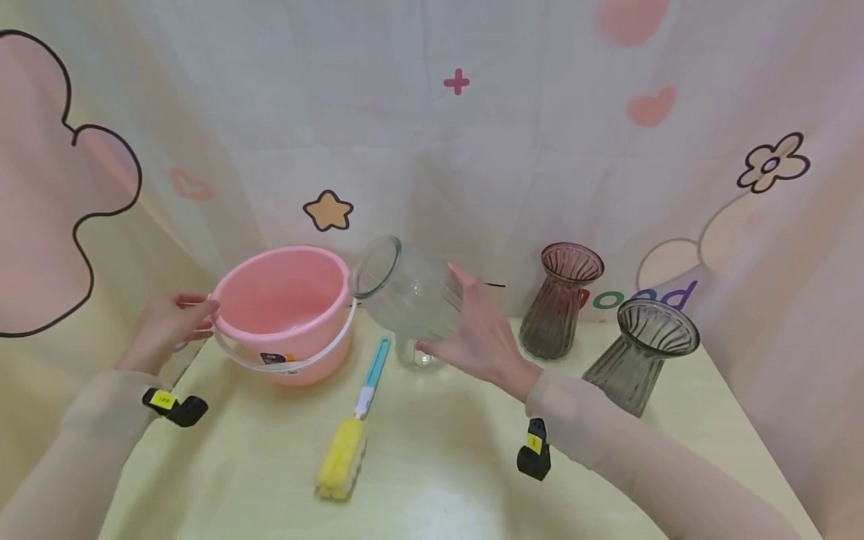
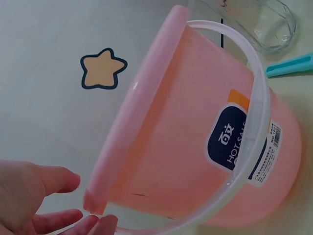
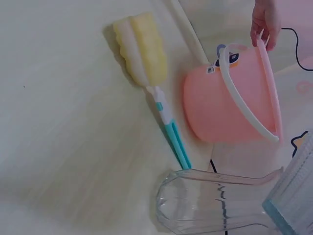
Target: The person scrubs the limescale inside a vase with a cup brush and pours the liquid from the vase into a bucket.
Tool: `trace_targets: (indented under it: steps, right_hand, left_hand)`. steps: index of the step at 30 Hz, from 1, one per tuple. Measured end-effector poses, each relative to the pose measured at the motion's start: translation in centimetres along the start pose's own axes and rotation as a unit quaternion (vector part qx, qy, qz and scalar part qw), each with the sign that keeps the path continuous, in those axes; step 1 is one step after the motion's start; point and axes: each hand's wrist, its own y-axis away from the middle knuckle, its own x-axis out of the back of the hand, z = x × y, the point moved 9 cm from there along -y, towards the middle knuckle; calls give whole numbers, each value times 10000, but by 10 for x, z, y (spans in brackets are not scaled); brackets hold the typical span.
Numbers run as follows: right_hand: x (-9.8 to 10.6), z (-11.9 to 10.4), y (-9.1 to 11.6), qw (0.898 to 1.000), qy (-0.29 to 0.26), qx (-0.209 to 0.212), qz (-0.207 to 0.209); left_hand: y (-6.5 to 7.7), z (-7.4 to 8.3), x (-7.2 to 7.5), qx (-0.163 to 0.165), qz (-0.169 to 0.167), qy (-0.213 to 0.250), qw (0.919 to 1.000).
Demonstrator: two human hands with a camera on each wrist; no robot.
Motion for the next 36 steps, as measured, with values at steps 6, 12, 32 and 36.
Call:
trace_targets:
  steps: [6,12,32,36]
  right_hand:
    - [6,-18,-35,9958,575,713,-8]
    - [-3,-38,-66,9828,1417,1185,-56]
    - [-45,-81,-109,8582,4483,2498,-30]
    - [-49,-85,-106,8252,4967,2686,104]
  left_hand:
    - [-11,-14,-10,595,-191,735,9953]
    - [-12,-19,-11,682,-148,915,9934]
    - [-10,-19,-10,673,-120,1043,9922]
    - [-9,-20,-9,706,-120,1000,9924]
